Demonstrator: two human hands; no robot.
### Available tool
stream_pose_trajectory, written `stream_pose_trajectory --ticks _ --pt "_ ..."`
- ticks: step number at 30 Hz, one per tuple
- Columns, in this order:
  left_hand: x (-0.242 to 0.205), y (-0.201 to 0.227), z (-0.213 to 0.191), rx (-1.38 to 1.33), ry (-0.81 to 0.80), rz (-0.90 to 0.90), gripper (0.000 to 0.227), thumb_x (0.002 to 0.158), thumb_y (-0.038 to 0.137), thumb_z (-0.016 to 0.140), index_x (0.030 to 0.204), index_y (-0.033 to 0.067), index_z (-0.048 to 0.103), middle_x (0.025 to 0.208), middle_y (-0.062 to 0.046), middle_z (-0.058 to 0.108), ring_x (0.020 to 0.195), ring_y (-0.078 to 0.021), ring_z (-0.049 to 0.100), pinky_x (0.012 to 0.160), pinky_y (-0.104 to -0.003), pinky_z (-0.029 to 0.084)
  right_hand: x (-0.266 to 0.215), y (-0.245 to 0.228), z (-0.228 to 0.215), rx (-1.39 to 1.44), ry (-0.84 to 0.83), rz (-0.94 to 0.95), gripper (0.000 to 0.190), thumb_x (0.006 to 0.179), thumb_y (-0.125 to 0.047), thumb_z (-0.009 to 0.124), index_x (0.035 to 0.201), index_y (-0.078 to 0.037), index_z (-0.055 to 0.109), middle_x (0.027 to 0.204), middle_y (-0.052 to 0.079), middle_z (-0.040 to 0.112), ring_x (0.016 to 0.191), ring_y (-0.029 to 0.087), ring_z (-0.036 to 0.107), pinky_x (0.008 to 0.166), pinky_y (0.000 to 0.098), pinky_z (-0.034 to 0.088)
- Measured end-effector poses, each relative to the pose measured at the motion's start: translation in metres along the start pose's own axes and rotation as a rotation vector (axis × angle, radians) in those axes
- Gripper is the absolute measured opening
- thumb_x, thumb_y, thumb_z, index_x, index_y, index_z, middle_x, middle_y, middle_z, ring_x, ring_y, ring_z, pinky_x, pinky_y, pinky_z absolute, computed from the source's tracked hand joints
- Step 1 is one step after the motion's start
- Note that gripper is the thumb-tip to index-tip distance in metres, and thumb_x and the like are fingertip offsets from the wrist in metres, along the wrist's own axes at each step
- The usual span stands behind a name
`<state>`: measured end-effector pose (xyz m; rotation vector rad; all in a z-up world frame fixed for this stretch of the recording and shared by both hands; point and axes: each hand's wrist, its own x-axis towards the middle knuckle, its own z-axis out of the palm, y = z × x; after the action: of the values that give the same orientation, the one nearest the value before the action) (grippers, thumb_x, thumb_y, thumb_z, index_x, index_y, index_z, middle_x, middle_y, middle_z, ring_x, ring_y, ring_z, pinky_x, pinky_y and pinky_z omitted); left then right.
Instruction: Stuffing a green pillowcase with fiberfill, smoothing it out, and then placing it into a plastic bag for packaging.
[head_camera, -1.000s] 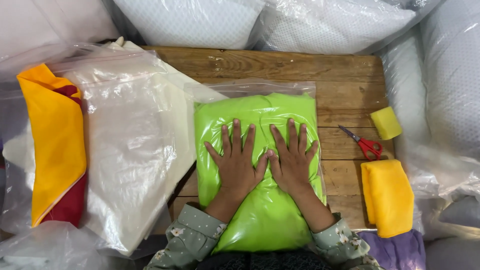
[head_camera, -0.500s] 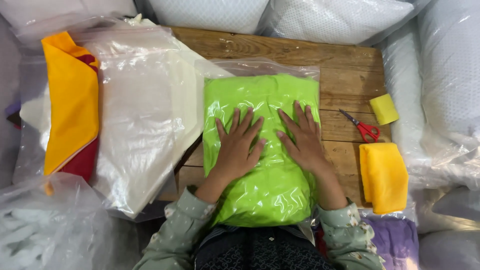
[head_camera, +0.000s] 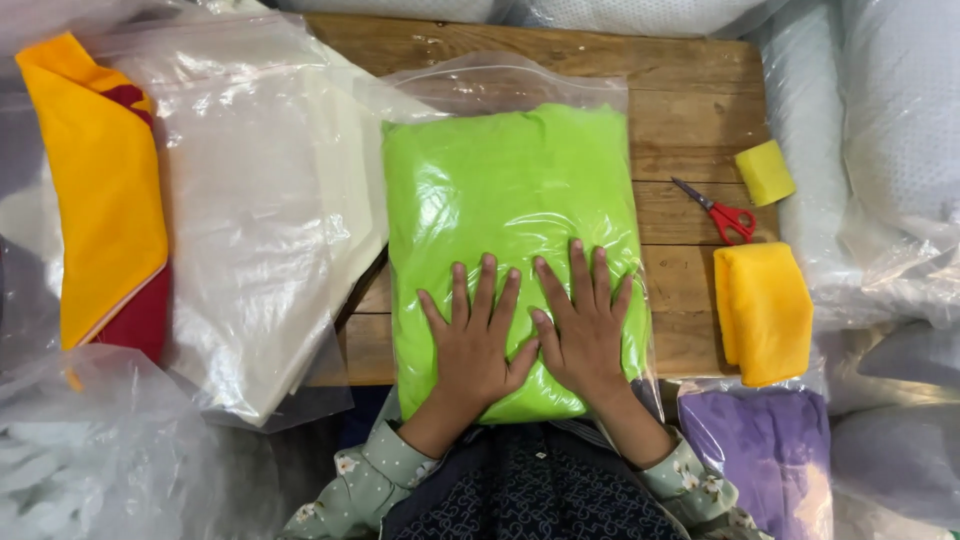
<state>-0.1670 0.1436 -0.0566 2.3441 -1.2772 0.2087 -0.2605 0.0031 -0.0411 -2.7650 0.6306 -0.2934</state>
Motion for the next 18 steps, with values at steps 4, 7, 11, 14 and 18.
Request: stream_pose_trajectory --ticks 4,7,11,14,18 --pt "0.002 0.000 -0.004 -0.033 -0.013 -0.018 0.083 0.091 0.056 0.052 0.164 0.0214 0.031 0.173 -0.015 0.015 0.158 -0.0439 0.001 0.111 -0.079 -0.008 0.002 0.001 0.001 0.021 0.055 -0.031 0.056 0.108 -0.049 0.032 0.160 -0.030 0.040 0.171 0.015 0.020 0.159 0.037 0.006 0.118 0.0649 -0.008" --pt "0.004 0.001 -0.023 -0.097 -0.130 -0.073 0.081 0.094 0.059 0.051 0.163 0.0217 0.032 0.173 -0.015 0.013 0.158 -0.0432 -0.001 0.107 -0.081 -0.011 0.000 0.002 -0.005 0.060 0.044 -0.011 0.056 0.106 -0.049 0.038 0.159 -0.031 0.041 0.170 0.013 0.022 0.158 0.037 0.011 0.119 0.0661 -0.003" --pt "0.017 -0.010 -0.054 -0.230 -0.322 -0.317 0.076 0.099 0.063 0.038 0.161 0.0188 0.032 0.171 -0.021 0.009 0.156 -0.0449 0.003 0.103 -0.087 -0.006 -0.006 0.009 -0.019 0.134 0.029 0.166 0.063 0.101 -0.059 0.047 0.157 -0.030 0.044 0.165 0.013 0.032 0.154 0.037 0.021 0.116 0.0728 0.006" --pt "0.003 -0.040 -0.048 -0.245 -0.271 -0.303 0.078 0.102 0.057 0.045 0.166 0.0211 0.020 0.172 -0.023 -0.001 0.155 -0.0482 -0.001 0.106 -0.084 0.000 -0.010 0.027 -0.028 0.147 -0.070 0.323 0.068 0.100 -0.063 0.043 0.159 -0.031 0.039 0.166 0.015 0.027 0.154 0.042 0.019 0.115 0.0730 0.016" --pt "-0.009 -0.046 -0.038 -0.412 -0.200 -0.287 0.078 0.102 0.046 0.052 0.167 0.0216 0.017 0.172 -0.019 -0.010 0.155 -0.0476 -0.011 0.110 -0.080 0.000 -0.015 0.033 -0.026 0.220 -0.050 0.356 0.068 0.101 -0.058 0.044 0.162 -0.031 0.034 0.167 0.019 0.023 0.152 0.049 0.021 0.115 0.0732 0.019"
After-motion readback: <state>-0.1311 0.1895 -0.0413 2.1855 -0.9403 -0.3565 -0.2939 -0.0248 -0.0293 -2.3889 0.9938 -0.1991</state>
